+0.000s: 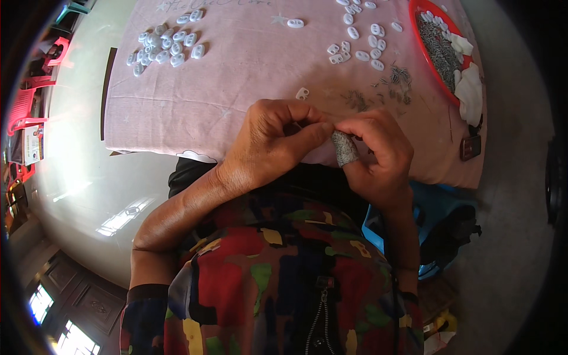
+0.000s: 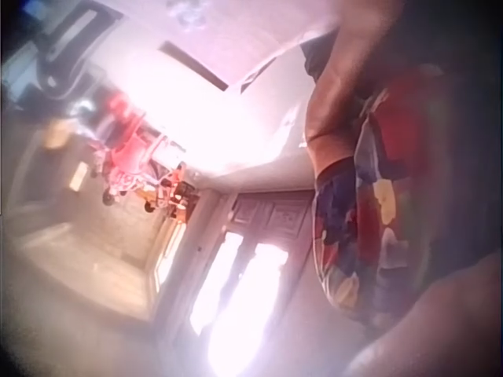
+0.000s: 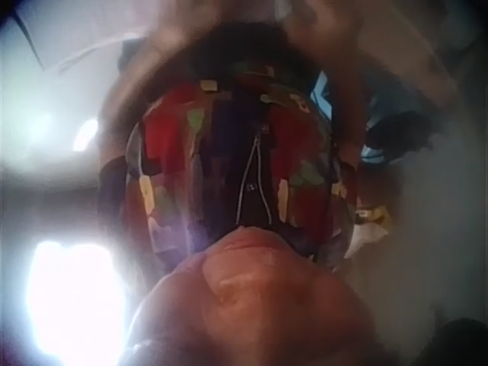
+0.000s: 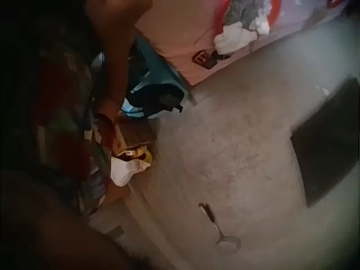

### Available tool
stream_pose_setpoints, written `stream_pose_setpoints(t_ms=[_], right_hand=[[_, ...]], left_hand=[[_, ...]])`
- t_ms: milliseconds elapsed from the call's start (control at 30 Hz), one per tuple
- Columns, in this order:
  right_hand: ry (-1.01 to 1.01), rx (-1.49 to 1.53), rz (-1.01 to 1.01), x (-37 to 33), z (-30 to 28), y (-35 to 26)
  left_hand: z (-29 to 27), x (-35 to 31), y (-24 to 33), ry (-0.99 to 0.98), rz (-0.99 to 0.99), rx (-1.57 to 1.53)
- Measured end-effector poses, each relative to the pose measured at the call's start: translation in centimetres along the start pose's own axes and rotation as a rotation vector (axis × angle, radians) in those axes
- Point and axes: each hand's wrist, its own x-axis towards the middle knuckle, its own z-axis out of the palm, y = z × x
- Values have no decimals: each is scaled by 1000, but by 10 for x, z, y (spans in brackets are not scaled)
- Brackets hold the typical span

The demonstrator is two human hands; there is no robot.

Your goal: The person assembles plastic cord locks by inserting small metal springs into plastic pieces by hand and sorting them on the table.

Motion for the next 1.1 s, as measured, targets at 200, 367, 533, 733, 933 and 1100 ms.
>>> stream_pose_setpoints(t_ms=[200,367,533,733,933,1100], right_hand=[[-45,50,150,-2,-4,-4],[-88,18,130,-2,1,0],[-90,27,222,3,-1,-4],[-49,168,217,11,-2,-7],[-134,213,327,14,-7,-13],[-55,242,269,9,-1,-7]], left_hand=[[-20,9,-3,244,399,393],[-30,23,-3,292,535,849],[-29,26,-1,197,445,849],[-27,20,1,-35,103,-152],[-32,16,5,-164,-149,-427],[-27,15,6,-113,-162,-450]])
